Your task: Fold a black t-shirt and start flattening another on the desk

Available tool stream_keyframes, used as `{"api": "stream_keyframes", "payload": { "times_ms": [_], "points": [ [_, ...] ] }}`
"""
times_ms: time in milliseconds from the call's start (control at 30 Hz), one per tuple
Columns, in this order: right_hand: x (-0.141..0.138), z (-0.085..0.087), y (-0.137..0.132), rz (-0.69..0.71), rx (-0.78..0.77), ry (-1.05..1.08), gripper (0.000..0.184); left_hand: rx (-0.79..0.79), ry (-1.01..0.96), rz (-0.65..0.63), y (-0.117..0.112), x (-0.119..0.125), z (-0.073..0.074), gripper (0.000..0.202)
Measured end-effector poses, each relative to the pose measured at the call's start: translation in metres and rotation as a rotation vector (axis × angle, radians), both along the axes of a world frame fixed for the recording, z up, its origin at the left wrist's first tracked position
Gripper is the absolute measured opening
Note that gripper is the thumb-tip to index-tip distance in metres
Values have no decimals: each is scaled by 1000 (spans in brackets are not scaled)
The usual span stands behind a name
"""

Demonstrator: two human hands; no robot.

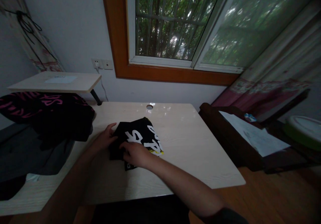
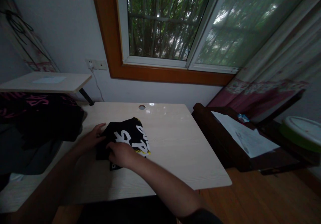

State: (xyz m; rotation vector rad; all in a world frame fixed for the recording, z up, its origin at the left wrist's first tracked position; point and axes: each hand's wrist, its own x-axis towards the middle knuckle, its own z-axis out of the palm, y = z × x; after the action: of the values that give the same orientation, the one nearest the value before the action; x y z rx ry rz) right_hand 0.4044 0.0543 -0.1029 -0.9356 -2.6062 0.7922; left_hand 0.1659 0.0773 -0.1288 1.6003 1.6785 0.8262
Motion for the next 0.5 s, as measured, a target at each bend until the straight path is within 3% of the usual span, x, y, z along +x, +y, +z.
{"api": "stream_keyframes", "payload": {
  "times_ms": [133,267,367,500],
  "points": [
    [-18,-5,9,62,-49,202,31,6,-8,78,4,-22,4,76],
    [-22,0,26,-42,-162,423,38,39,-57,245,2,-44,4,70],
    [-1,6,42,-188,-241,583,39,30,-51,345,1,-58,1,71],
    [59,14,63,-339,-266,805,37,19,-72,389,2,-69,-6,74]
  ]
}}
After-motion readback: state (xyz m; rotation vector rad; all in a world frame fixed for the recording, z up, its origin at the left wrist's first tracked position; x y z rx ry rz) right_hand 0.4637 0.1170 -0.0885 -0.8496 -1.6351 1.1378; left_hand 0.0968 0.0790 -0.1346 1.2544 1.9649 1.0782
